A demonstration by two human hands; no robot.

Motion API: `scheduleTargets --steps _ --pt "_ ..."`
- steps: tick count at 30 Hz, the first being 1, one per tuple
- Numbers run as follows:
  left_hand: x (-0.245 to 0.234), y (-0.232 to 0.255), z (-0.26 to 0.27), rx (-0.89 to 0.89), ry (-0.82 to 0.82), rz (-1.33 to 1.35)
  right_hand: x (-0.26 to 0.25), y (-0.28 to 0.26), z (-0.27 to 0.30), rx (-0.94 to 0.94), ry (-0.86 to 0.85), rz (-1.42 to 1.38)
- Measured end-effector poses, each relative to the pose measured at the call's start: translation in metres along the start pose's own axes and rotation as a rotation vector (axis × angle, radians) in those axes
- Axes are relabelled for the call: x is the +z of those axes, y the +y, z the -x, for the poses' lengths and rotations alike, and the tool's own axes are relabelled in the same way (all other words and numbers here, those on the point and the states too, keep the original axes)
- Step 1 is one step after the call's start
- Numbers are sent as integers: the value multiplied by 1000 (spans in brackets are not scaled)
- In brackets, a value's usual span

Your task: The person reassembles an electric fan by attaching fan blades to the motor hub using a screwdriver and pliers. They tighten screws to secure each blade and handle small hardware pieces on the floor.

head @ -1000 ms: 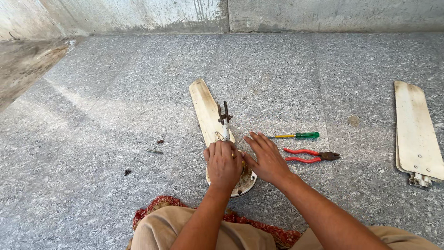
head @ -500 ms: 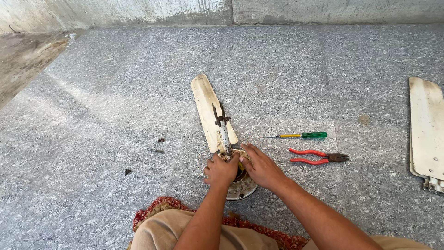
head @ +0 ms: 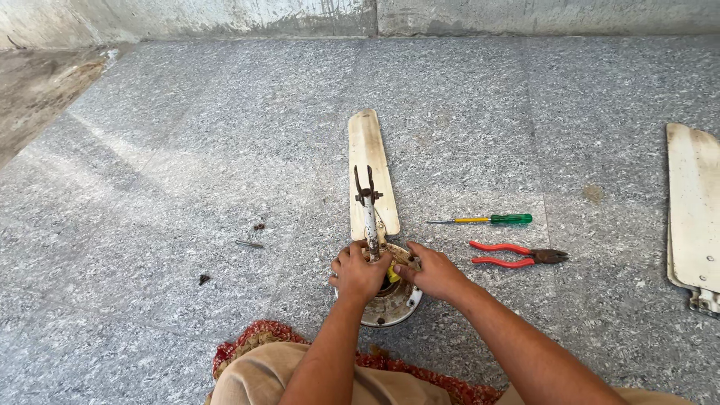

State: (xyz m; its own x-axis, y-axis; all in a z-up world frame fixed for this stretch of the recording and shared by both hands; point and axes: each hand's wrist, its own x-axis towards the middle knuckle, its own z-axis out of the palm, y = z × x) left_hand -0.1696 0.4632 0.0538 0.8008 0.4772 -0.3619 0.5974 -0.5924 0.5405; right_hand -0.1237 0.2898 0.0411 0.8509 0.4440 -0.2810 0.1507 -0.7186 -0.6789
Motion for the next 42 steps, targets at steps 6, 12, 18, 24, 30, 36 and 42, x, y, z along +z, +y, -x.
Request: scheduleTargets --steps 6,12,18,24,30,36,42 --pt "8 -7 -8 236 -35 -48 6 15 -1 187 -179 -32" --pt "-2 -3 2 315 -13 -159 14 18 0 211 -172 -228" --pt "-17 14 30 -53 -85 -209 18 23 -4 226 -142 -173" --pt "-25 20 39 -278 -180 -4 21 23 -3 251 -124 -204" --pt "-26 9 32 -243 -106 54 23 9 4 264 -120 -476" --pt "-19 3 20 -54 -101 -59 25 0 17 299 -85 -246" --pt "-12 -2 9 182 -70 4 14 3 25 342 1 -299"
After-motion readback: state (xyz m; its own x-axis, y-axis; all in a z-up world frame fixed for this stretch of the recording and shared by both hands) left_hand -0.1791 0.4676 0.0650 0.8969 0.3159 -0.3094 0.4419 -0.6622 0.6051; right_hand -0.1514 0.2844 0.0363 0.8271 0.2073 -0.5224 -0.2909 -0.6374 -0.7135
